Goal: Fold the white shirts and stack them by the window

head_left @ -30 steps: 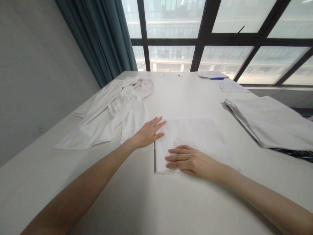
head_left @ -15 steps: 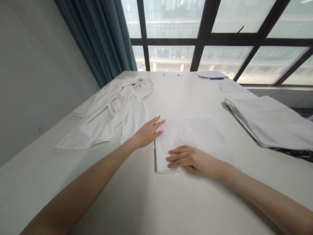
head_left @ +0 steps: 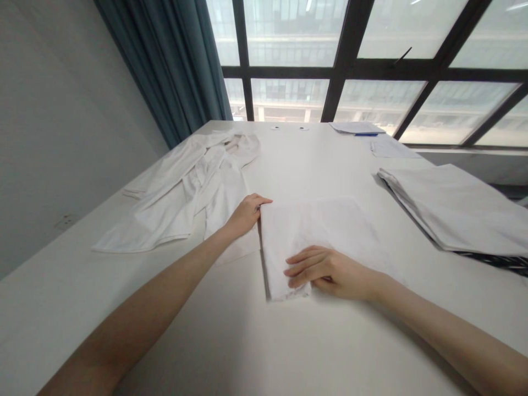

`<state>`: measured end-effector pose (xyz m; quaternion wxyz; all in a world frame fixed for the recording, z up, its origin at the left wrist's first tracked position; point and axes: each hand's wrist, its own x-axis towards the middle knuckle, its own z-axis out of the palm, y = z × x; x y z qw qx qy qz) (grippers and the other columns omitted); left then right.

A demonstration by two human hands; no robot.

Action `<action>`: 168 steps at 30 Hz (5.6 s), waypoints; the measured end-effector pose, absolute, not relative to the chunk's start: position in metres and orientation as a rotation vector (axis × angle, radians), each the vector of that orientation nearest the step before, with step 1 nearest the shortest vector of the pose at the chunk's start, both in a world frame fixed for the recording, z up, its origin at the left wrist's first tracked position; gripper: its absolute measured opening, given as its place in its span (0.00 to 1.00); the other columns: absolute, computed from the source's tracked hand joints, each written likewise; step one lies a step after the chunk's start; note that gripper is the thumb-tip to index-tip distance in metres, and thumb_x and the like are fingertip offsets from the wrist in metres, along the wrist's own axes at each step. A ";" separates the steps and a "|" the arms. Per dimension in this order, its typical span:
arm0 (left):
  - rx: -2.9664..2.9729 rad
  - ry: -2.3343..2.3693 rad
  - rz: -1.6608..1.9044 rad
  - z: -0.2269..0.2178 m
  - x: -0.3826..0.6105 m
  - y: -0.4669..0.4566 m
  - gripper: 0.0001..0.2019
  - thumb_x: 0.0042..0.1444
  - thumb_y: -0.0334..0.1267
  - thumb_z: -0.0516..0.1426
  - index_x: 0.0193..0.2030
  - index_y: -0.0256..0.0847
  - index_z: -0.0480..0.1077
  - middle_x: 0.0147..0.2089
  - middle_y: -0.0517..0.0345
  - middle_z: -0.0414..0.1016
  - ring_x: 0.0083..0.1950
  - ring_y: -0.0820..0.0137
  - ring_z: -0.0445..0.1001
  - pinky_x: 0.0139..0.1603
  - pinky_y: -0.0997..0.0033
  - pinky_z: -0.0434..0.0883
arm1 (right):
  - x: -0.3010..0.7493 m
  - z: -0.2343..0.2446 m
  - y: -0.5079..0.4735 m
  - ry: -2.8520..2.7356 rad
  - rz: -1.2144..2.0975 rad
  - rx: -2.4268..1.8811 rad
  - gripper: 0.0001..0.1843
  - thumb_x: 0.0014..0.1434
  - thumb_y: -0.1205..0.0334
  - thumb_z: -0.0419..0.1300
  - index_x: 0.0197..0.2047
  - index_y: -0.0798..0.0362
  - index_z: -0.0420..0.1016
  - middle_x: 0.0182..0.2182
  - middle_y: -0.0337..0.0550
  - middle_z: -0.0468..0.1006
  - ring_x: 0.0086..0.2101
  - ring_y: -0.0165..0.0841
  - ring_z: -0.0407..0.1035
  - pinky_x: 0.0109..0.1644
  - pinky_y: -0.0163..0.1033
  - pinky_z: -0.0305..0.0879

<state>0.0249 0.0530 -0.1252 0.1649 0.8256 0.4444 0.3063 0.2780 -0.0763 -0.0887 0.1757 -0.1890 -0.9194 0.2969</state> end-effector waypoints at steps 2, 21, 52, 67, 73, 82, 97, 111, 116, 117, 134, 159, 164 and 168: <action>2.297 1.296 0.910 -0.124 0.026 0.052 0.18 0.55 0.24 0.51 0.46 0.41 0.78 0.46 0.55 0.78 0.50 0.65 0.75 0.56 0.62 0.71 | 0.279 -0.088 -0.076 -2.601 0.837 -0.513 0.23 0.59 0.77 0.50 0.48 0.49 0.80 0.50 0.41 0.80 0.56 0.33 0.69 0.62 0.46 0.63; 2.377 1.343 0.995 -0.119 0.026 0.043 0.24 0.46 0.23 0.48 0.46 0.40 0.78 0.46 0.53 0.77 0.51 0.63 0.72 0.58 0.58 0.69 | 0.280 -0.100 -0.073 -2.574 0.847 -0.550 0.22 0.59 0.75 0.51 0.48 0.48 0.80 0.52 0.41 0.79 0.59 0.35 0.66 0.62 0.48 0.61; 2.964 1.008 0.114 -0.120 0.044 0.010 0.43 0.60 0.66 0.48 0.73 0.38 0.46 0.75 0.45 0.44 0.76 0.55 0.41 0.72 0.51 0.41 | 0.305 -0.115 -0.057 -2.511 0.229 -1.359 0.28 0.68 0.48 0.49 0.68 0.44 0.62 0.68 0.43 0.59 0.68 0.47 0.47 0.68 0.62 0.46; 3.066 0.750 0.208 -0.112 0.055 -0.042 0.22 0.70 0.40 0.46 0.68 0.38 0.58 0.71 0.46 0.58 0.72 0.58 0.54 0.70 0.56 0.52 | 0.370 -0.124 -0.065 -2.564 -0.038 -1.688 0.32 0.70 0.43 0.38 0.73 0.40 0.45 0.71 0.37 0.47 0.69 0.40 0.42 0.68 0.59 0.46; 2.940 0.564 0.164 -0.108 0.046 -0.061 0.25 0.68 0.50 0.49 0.71 0.60 0.53 0.75 0.49 0.45 0.74 0.46 0.46 0.68 0.37 0.47 | 0.369 -0.120 -0.063 -2.571 0.026 -1.680 0.32 0.70 0.43 0.38 0.73 0.40 0.45 0.72 0.38 0.47 0.69 0.40 0.41 0.69 0.59 0.45; 2.908 0.445 0.123 -0.104 0.042 -0.057 0.25 0.67 0.47 0.52 0.69 0.69 0.54 0.77 0.51 0.37 0.74 0.42 0.44 0.66 0.31 0.45 | 0.371 -0.123 -0.066 -2.438 -0.122 -1.723 0.27 0.70 0.54 0.42 0.70 0.46 0.56 0.69 0.46 0.57 0.67 0.42 0.51 0.66 0.61 0.50; 2.910 0.422 0.215 -0.103 0.041 -0.059 0.22 0.66 0.48 0.53 0.67 0.66 0.59 0.76 0.49 0.42 0.73 0.43 0.47 0.66 0.31 0.47 | 0.335 -0.121 -0.080 -2.618 -0.049 -1.462 0.30 0.70 0.49 0.42 0.73 0.40 0.45 0.70 0.40 0.51 0.69 0.41 0.45 0.67 0.57 0.48; 2.882 0.432 0.220 -0.104 0.039 -0.059 0.24 0.64 0.51 0.54 0.66 0.61 0.60 0.74 0.45 0.49 0.73 0.44 0.48 0.67 0.33 0.47 | 0.394 -0.118 -0.088 -2.204 0.429 -1.427 0.21 0.66 0.48 0.52 0.58 0.45 0.71 0.63 0.46 0.68 0.64 0.42 0.58 0.66 0.53 0.58; 2.858 0.319 0.368 -0.108 0.038 -0.062 0.21 0.62 0.49 0.57 0.59 0.45 0.67 0.65 0.44 0.66 0.71 0.51 0.56 0.70 0.40 0.43 | 0.399 -0.103 -0.096 -2.333 0.400 -1.344 0.15 0.59 0.43 0.61 0.40 0.45 0.77 0.58 0.44 0.74 0.64 0.47 0.57 0.65 0.57 0.59; 2.840 0.312 0.390 -0.108 0.039 -0.063 0.19 0.62 0.47 0.57 0.57 0.43 0.67 0.64 0.44 0.68 0.70 0.54 0.57 0.71 0.43 0.44 | 0.397 -0.101 -0.097 -2.388 0.384 -1.335 0.16 0.57 0.42 0.62 0.37 0.45 0.77 0.58 0.43 0.73 0.65 0.48 0.56 0.64 0.57 0.59; 2.817 0.250 0.539 -0.107 0.040 -0.067 0.06 0.58 0.28 0.55 0.40 0.41 0.69 0.57 0.47 0.74 0.66 0.64 0.66 0.70 0.58 0.55 | 0.393 -0.088 -0.104 -2.357 0.641 -1.349 0.18 0.64 0.45 0.53 0.34 0.46 0.78 0.59 0.48 0.73 0.62 0.49 0.61 0.62 0.58 0.63; 2.681 0.195 0.601 -0.105 0.042 -0.065 0.08 0.65 0.29 0.50 0.41 0.38 0.70 0.53 0.46 0.77 0.57 0.65 0.74 0.61 0.62 0.68 | 0.391 -0.098 -0.103 -2.300 0.624 -1.359 0.18 0.65 0.45 0.54 0.36 0.47 0.79 0.52 0.49 0.76 0.55 0.46 0.69 0.55 0.49 0.71; 2.741 0.240 0.428 -0.104 0.042 -0.065 0.15 0.67 0.35 0.52 0.59 0.39 0.66 0.63 0.45 0.69 0.65 0.63 0.66 0.64 0.62 0.64 | 0.390 -0.111 -0.102 -2.267 0.544 -1.363 0.15 0.64 0.48 0.57 0.49 0.45 0.76 0.57 0.48 0.72 0.54 0.43 0.69 0.52 0.47 0.72; 2.802 0.213 0.341 -0.104 0.041 -0.064 0.18 0.66 0.35 0.52 0.62 0.45 0.66 0.69 0.50 0.62 0.70 0.62 0.60 0.66 0.59 0.61 | 0.394 -0.117 -0.100 -2.362 0.385 -1.366 0.26 0.61 0.46 0.61 0.60 0.41 0.69 0.64 0.45 0.66 0.64 0.46 0.56 0.65 0.57 0.57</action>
